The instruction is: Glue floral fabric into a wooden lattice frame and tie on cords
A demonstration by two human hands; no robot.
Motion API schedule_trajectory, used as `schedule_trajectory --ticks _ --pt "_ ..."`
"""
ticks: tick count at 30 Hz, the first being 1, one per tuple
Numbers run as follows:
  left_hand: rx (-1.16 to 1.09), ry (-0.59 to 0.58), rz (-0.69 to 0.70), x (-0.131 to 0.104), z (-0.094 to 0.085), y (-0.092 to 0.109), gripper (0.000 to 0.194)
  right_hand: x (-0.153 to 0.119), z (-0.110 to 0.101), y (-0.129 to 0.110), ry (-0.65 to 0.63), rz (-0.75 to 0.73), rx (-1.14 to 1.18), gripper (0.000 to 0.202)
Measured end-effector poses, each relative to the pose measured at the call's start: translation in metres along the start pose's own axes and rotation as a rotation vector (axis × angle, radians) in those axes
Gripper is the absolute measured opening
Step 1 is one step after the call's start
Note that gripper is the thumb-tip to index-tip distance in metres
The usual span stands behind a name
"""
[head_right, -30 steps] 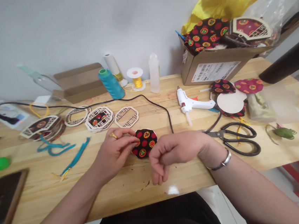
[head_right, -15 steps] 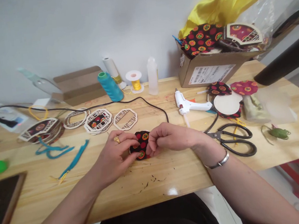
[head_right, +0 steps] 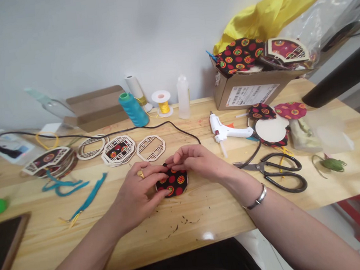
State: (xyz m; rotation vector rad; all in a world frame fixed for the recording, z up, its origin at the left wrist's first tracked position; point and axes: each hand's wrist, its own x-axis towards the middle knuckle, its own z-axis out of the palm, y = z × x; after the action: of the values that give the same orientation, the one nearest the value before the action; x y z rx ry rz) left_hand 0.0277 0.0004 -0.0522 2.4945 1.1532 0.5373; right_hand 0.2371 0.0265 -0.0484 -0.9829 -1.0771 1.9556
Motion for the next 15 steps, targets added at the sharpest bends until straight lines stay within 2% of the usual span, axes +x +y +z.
schedule_trajectory --ticks 4,7,9,11,13,15 --pt "-0.003 -0.017 -0.016 0.000 -0.001 0.001 0.022 0.001 -0.007 -0.003 0.156 -0.059 -0.040 0.013" --pt "-0.037 0.015 -0.019 0.000 -0.002 0.002 0.021 0.000 -0.012 -0.006 0.243 -0.120 -0.024 0.013" --pt "-0.066 0.064 -0.019 0.000 -0.003 0.002 0.018 -0.002 -0.012 -0.009 0.206 -0.098 -0.020 0.013" --pt "-0.070 0.107 -0.019 0.000 -0.003 0.001 0.015 -0.004 -0.010 -0.010 0.116 -0.041 -0.040 0.013" --pt "-0.046 0.105 -0.022 0.000 -0.003 -0.001 0.014 -0.005 -0.007 -0.012 0.040 0.023 -0.084 0.011" --pt "-0.014 0.073 -0.034 0.000 -0.002 -0.002 0.015 -0.006 -0.004 -0.013 0.020 0.074 -0.135 0.010"
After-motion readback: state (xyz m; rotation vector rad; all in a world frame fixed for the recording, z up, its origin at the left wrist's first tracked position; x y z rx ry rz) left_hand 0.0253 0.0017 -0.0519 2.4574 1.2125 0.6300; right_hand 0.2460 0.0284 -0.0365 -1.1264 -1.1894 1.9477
